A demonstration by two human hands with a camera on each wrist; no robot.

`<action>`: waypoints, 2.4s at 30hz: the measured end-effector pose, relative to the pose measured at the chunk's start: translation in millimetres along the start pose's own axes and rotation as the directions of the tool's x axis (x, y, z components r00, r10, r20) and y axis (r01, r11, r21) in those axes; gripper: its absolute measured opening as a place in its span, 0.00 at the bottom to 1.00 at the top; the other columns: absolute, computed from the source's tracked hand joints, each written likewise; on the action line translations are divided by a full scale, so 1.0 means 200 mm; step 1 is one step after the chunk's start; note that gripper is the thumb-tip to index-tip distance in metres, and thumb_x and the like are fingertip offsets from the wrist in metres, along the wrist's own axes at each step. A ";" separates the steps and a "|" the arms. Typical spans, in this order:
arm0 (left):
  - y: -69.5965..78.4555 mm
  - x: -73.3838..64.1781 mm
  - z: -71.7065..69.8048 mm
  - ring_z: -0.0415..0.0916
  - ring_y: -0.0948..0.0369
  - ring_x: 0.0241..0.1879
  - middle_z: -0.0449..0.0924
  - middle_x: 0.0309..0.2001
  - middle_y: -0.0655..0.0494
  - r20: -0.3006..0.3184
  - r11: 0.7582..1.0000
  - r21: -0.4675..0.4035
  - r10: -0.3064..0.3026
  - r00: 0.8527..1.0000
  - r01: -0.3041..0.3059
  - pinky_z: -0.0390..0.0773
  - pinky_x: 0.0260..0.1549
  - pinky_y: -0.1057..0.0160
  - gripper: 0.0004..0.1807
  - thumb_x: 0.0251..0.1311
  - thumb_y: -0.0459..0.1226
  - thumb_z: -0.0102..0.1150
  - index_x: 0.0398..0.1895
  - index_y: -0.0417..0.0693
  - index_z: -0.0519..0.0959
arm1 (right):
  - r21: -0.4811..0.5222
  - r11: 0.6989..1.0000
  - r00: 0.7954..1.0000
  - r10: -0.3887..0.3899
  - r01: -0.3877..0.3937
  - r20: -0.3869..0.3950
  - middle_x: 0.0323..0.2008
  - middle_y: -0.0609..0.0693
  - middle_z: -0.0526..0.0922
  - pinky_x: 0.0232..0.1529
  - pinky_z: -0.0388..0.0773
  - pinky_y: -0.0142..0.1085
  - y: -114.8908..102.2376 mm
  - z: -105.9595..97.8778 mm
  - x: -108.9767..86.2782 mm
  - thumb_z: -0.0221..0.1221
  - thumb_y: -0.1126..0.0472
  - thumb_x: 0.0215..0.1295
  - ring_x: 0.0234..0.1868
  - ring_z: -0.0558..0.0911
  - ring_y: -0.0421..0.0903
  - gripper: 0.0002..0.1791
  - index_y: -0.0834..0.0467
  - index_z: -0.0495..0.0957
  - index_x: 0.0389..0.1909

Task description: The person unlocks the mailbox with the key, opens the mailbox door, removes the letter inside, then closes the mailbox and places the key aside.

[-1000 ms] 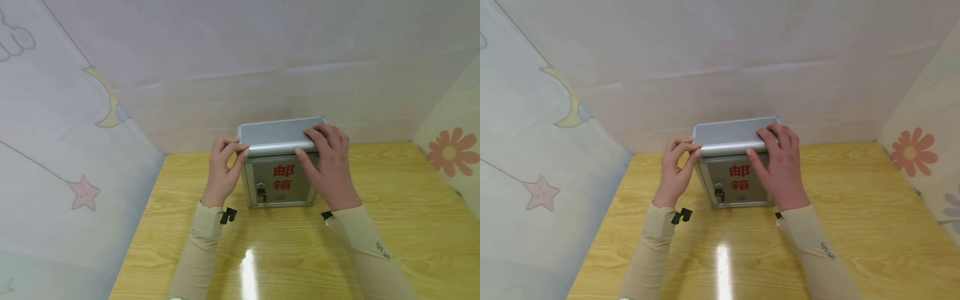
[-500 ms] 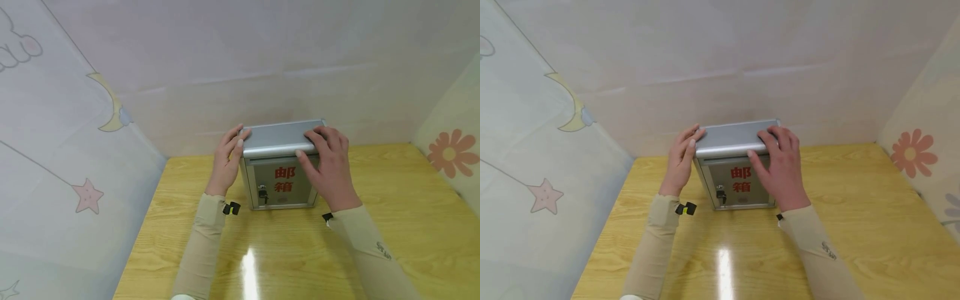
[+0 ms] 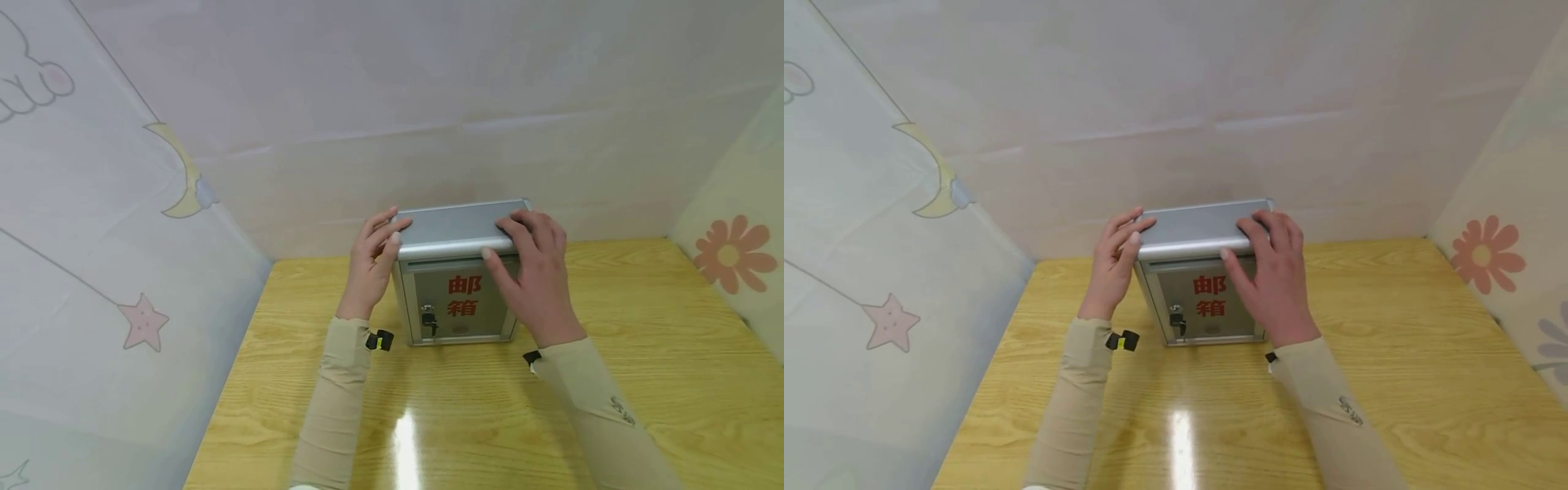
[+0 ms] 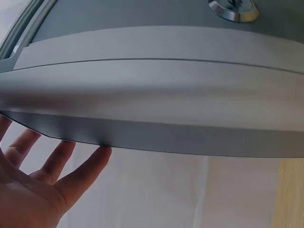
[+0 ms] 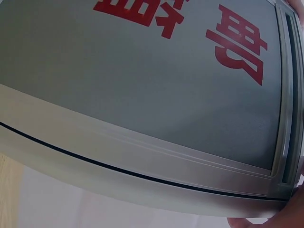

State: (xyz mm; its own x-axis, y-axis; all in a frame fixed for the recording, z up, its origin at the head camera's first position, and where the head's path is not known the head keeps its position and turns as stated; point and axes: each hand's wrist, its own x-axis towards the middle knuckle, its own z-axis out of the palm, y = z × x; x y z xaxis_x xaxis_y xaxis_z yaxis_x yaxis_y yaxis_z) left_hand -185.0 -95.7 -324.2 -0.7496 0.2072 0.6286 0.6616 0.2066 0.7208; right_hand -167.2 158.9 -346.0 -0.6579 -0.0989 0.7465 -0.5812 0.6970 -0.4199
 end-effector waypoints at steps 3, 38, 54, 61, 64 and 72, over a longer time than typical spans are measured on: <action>-0.01 0.00 0.00 0.63 0.47 0.62 0.64 0.64 0.44 -0.011 1.000 0.006 0.000 1.000 0.000 0.69 0.50 0.45 0.24 0.73 0.45 0.43 0.56 0.35 0.77 | -0.014 1.000 1.000 -0.005 0.005 0.007 0.61 0.57 0.67 0.62 0.50 0.54 0.00 0.00 0.00 0.51 0.40 0.68 0.65 0.56 0.59 0.30 0.59 0.73 0.59; -0.02 0.00 0.02 0.64 0.44 0.62 0.65 0.63 0.41 -0.027 0.999 0.001 0.035 0.999 -0.035 0.70 0.48 0.47 0.31 0.72 0.53 0.42 0.54 0.34 0.78 | -0.067 0.998 0.958 0.023 -0.004 0.285 0.37 0.50 0.78 0.35 0.78 0.39 -0.24 0.43 -0.43 0.68 0.55 0.56 0.35 0.79 0.47 0.18 0.59 0.78 0.43; -0.03 0.02 0.01 0.65 0.46 0.61 0.65 0.63 0.42 -0.032 0.999 0.012 0.044 0.999 -0.044 0.69 0.47 0.51 0.32 0.71 0.54 0.42 0.55 0.34 0.78 | -0.061 0.998 0.944 0.044 -0.026 0.327 0.35 0.50 0.81 0.32 0.76 0.39 -0.26 0.44 -0.39 0.65 0.58 0.60 0.32 0.77 0.46 0.12 0.59 0.78 0.41; -0.03 0.02 0.01 0.65 0.44 0.61 0.65 0.63 0.41 -0.031 0.999 0.000 0.040 0.999 -0.040 0.69 0.47 0.50 0.32 0.71 0.54 0.42 0.54 0.33 0.77 | -0.050 0.999 0.953 0.028 -0.014 0.301 0.22 0.44 0.77 0.23 0.70 0.35 -0.26 0.45 -0.39 0.61 0.61 0.64 0.21 0.72 0.40 0.10 0.59 0.75 0.44; -0.03 0.02 0.02 0.65 0.45 0.61 0.65 0.62 0.41 -0.033 0.999 0.002 0.041 0.999 -0.041 0.70 0.48 0.51 0.32 0.72 0.54 0.42 0.54 0.32 0.77 | -0.037 0.999 0.959 0.022 -0.012 0.282 0.15 0.39 0.68 0.17 0.63 0.32 -0.26 0.46 -0.40 0.58 0.63 0.65 0.15 0.64 0.36 0.08 0.59 0.74 0.44; -0.02 0.02 0.02 0.66 0.46 0.60 0.65 0.62 0.40 -0.032 0.999 0.003 0.052 0.998 -0.052 0.70 0.48 0.50 0.31 0.72 0.52 0.42 0.54 0.32 0.77 | -0.017 0.999 0.960 0.031 -0.027 0.278 0.15 0.38 0.66 0.17 0.62 0.32 -0.26 0.47 -0.41 0.56 0.63 0.67 0.15 0.63 0.36 0.07 0.59 0.74 0.43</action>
State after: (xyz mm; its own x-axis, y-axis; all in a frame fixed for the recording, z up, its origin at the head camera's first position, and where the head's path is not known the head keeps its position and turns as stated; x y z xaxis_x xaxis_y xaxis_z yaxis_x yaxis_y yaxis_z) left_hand -190.5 -92.7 -326.5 -0.7142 0.1871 0.6744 0.6999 0.1985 0.6861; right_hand -127.8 65.0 -433.8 -0.7828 -0.2711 0.5601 -0.5549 0.7115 -0.4311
